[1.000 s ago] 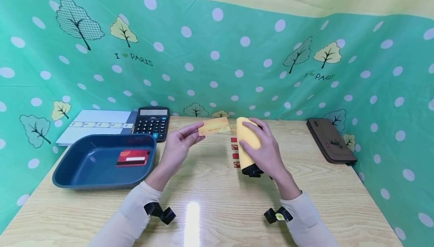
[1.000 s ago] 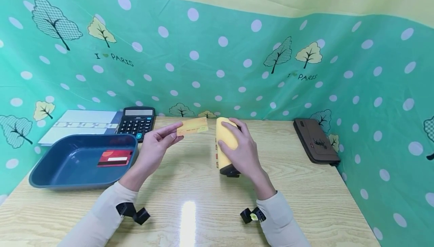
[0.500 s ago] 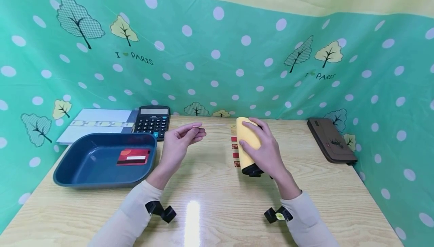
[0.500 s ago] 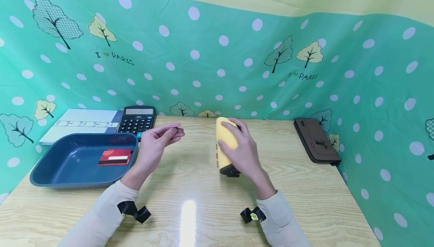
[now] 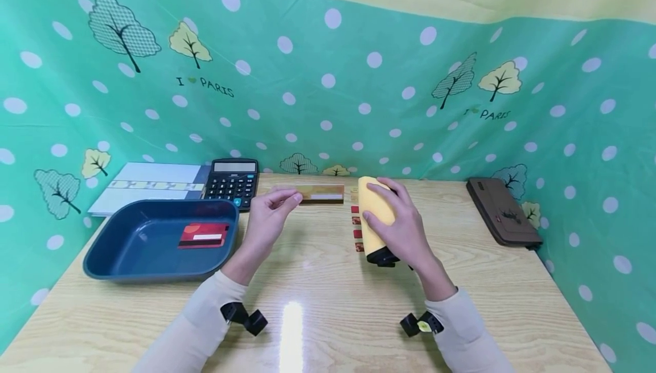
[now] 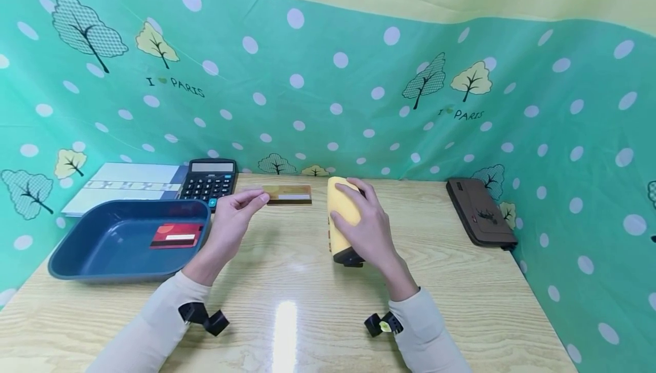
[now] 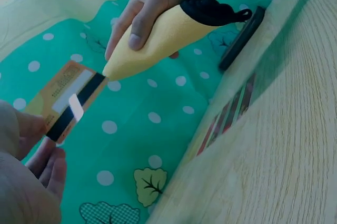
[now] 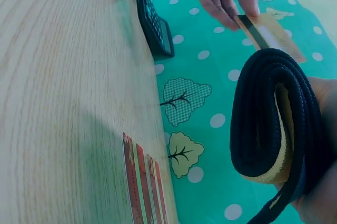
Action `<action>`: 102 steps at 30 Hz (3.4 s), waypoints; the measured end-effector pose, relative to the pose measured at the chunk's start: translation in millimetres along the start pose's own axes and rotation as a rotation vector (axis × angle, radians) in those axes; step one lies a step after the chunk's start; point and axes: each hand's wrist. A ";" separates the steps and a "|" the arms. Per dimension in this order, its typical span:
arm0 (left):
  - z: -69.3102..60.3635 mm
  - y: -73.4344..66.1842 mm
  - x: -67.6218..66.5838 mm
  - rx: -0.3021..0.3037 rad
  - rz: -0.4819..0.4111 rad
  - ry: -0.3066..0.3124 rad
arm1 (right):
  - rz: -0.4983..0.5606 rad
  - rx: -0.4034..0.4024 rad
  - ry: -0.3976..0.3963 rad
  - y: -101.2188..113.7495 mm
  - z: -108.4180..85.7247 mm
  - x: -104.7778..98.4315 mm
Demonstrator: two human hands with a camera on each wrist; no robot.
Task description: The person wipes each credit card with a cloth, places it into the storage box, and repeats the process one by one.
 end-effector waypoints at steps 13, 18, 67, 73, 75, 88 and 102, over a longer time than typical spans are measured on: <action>0.2 2.4 3.3 -0.039 -0.137 0.024 | 0.022 0.019 0.021 0.8 -0.5 1.4; 0.2 4.7 4.1 -0.032 -0.179 0.043 | 0.028 0.006 0.026 1.2 -0.6 3.8; -17.4 6.3 30.2 -0.037 -0.253 0.141 | -0.023 -0.128 0.047 8.9 -10.7 22.4; -20.0 7.2 31.8 -0.037 -0.269 0.153 | -0.016 -0.160 0.067 13.9 -14.9 26.5; -20.6 7.7 32.3 -0.034 -0.278 0.160 | -0.015 -0.176 0.075 16.0 -16.6 28.4; -21.8 10.1 35.0 -0.045 -0.284 0.168 | -0.044 -0.217 0.073 20.2 -21.3 35.0; -19.7 -0.6 28.4 -0.023 -0.271 0.180 | -0.033 -0.125 0.026 11.7 -11.1 21.6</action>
Point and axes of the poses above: each hand's wrist, its own z-axis towards the middle knuckle, its own x-axis out of the palm, y = z × x, and after that the axes turned 12 degrees about x, right-handed
